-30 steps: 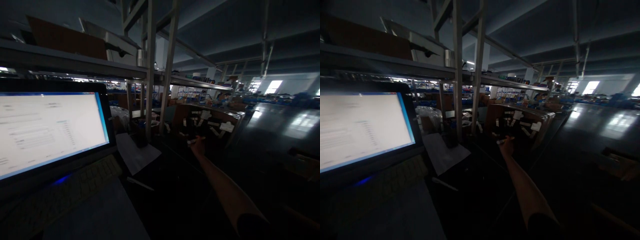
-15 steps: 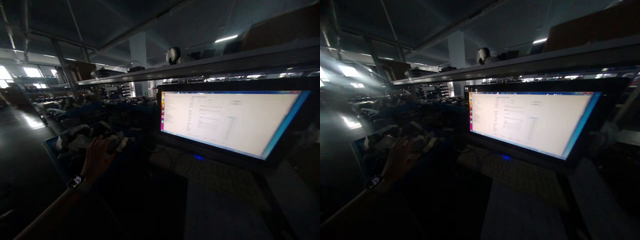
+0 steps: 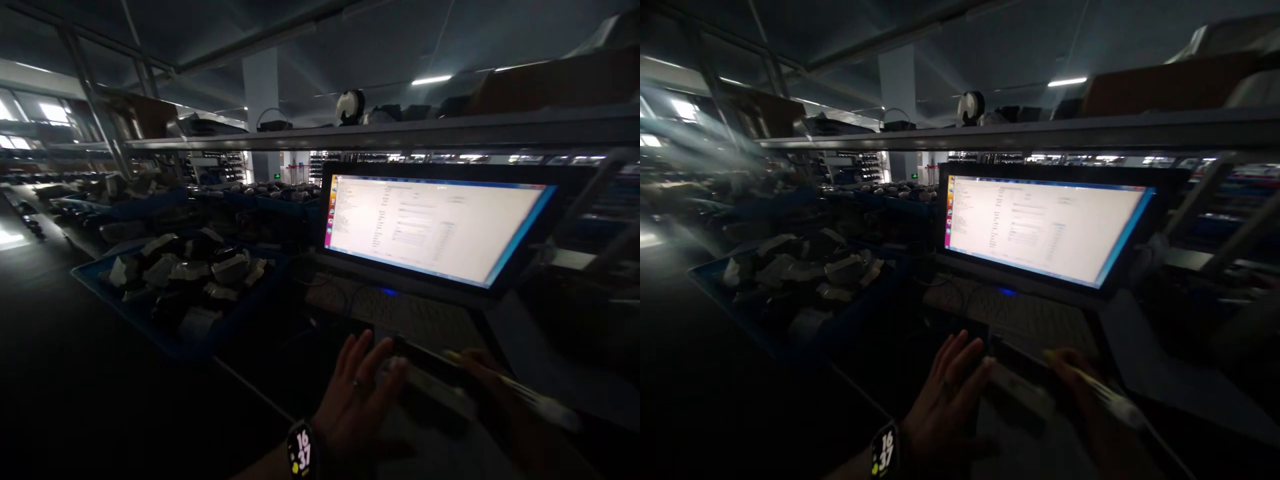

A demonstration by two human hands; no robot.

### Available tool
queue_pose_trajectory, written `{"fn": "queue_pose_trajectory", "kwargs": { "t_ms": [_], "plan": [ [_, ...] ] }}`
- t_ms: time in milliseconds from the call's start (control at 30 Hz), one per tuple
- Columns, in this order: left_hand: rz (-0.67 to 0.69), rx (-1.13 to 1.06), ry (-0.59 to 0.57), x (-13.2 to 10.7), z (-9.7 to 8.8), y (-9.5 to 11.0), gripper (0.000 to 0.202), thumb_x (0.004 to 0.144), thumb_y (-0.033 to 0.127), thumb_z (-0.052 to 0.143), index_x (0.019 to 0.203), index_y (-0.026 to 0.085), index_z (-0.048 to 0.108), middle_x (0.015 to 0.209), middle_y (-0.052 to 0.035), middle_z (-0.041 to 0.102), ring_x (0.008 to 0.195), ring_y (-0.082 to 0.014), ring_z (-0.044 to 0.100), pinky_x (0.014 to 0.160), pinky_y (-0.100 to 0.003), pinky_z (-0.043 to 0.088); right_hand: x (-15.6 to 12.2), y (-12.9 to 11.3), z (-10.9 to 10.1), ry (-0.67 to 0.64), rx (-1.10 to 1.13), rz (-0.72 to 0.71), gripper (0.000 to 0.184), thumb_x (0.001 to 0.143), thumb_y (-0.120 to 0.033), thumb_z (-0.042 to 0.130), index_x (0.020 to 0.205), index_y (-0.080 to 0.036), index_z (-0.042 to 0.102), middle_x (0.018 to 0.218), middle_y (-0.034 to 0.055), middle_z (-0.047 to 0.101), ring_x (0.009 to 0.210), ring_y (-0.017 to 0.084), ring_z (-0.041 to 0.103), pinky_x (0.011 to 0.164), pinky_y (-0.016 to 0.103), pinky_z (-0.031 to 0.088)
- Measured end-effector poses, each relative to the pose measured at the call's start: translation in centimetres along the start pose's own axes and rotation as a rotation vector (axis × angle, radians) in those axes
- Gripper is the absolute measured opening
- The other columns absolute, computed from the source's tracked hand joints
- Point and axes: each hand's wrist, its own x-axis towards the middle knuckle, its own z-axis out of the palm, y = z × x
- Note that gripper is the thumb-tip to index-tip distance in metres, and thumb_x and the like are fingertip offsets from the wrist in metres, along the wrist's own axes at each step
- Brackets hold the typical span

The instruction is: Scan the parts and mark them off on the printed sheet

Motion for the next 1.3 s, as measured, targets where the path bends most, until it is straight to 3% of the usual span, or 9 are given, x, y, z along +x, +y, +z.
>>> {"fn": "queue_pose_trajectory", "kwargs": {
  "t_ms": [100,233,367,500,633,833,967,1100,1300],
  "plan": [
    [-0.07,-0.109,-0.033,-0.8,-1.1,-1.5,0.095,0.074,0.043,0.073,0.148,0.024,0.016,0.134,-0.0164,0.05,0.131,-0.0337,0.043,0.098,-0.05,0.05,-2.4,0.2,2.9,-0.084,0.022,0.045,0.036,0.06,-0.055,0.073,0.075,-0.024,0.062,0.071,0.0024,0.063,0.064,0.02,0.061,0.05,0.03,0.051],
    [-0.138,-0.051,-0.115,-2.1,-1.9,-4.2,0.099,0.067,0.035,0.078,0.147,0.025,0.02,0.138,-0.0172,0.046,0.127,-0.0346,0.047,0.092,-0.048,0.054,-2.3,0.7,7.4,-0.248,0.139,0.176,0.038,0.064,-0.057,0.069,0.073,-0.023,0.056,0.064,0.0003,0.058,0.058,0.017,0.057,0.047,0.027,0.048],
    [-0.126,0.044,-0.105,-2.6,-0.6,-6.3,0.087,0.069,0.022,0.072,0.144,0.022,0.027,0.135,-0.0167,0.05,0.123,-0.0332,0.051,0.094,-0.047,0.054,-0.9,0.9,8.4,-0.23,0.045,0.11,0.045,0.061,-0.06,0.07,0.076,-0.022,0.052,0.067,-0.0016,0.057,0.063,0.017,0.058,0.049,0.027,0.049],
    [-0.157,0.058,-0.143,-2.0,0.9,-7.9,0.089,0.065,0.025,0.075,0.142,0.018,0.031,0.129,-0.0175,0.055,0.116,-0.0338,0.056,0.093,-0.048,0.054,0.9,0.4,6.0,-0.027,-0.094,-0.104,0.054,0.051,-0.059,0.078,0.081,-0.023,0.049,0.084,0.0008,0.061,0.069,0.017,0.058,0.047,0.028,0.052],
    [-0.153,0.049,-0.129,-2.0,1.7,-8.6,0.089,0.067,0.02,0.076,0.143,0.019,0.03,0.143,-0.0184,0.043,0.128,-0.0334,0.047,0.099,-0.048,0.05,2.0,0.3,1.8,0.105,-0.032,-0.156,0.056,0.052,-0.058,0.078,0.084,-0.023,0.049,0.096,0.0039,0.063,0.077,0.018,0.062,0.051,0.03,0.057],
    [-0.031,0.087,0.005,-3.0,1.4,-9.0,0.054,0.071,0.024,0.075,0.12,0.022,0.054,0.14,-0.0146,0.047,0.131,-0.035,0.043,0.1,-0.056,0.047,2.8,1.6,-5.6,0.415,0.142,-0.267,0.055,0.05,-0.048,0.083,0.086,-0.023,0.049,0.088,0.0019,0.067,0.073,0.018,0.065,0.047,0.025,0.055],
    [0.004,0.079,-0.001,-2.8,1.4,-9.1,0.035,0.074,0.024,0.073,0.106,0.022,0.06,0.139,-0.0127,0.049,0.133,-0.0338,0.041,0.099,-0.054,0.049,3.2,2.5,-9.0,0.579,0.262,-0.295,0.043,0.058,-0.042,0.076,0.086,-0.024,0.049,0.081,-0.0035,0.069,0.064,0.012,0.064,0.046,0.02,0.052],
    [0.038,0.077,0.0,-2.7,1.5,-9.4,0.037,0.075,0.022,0.072,0.11,0.022,0.059,0.139,-0.0134,0.05,0.133,-0.0322,0.043,0.095,-0.05,0.053,3.7,2.5,-11.0,0.641,0.381,-0.259,0.031,0.063,-0.039,0.067,0.082,-0.025,0.047,0.076,-0.005,0.07,0.055,0.01,0.061,0.042,0.018,0.048],
    [0.075,0.077,0.009,-2.7,1.4,-9.8,0.041,0.072,0.02,0.074,0.11,0.023,0.059,0.137,-0.0122,0.052,0.129,-0.0304,0.047,0.093,-0.046,0.055,4.4,2.1,-12.1,0.599,0.53,-0.093,0.024,0.066,-0.042,0.06,0.071,-0.023,0.046,0.064,-0.0031,0.067,0.043,0.009,0.054,0.036,0.019,0.042]
  ]
}}
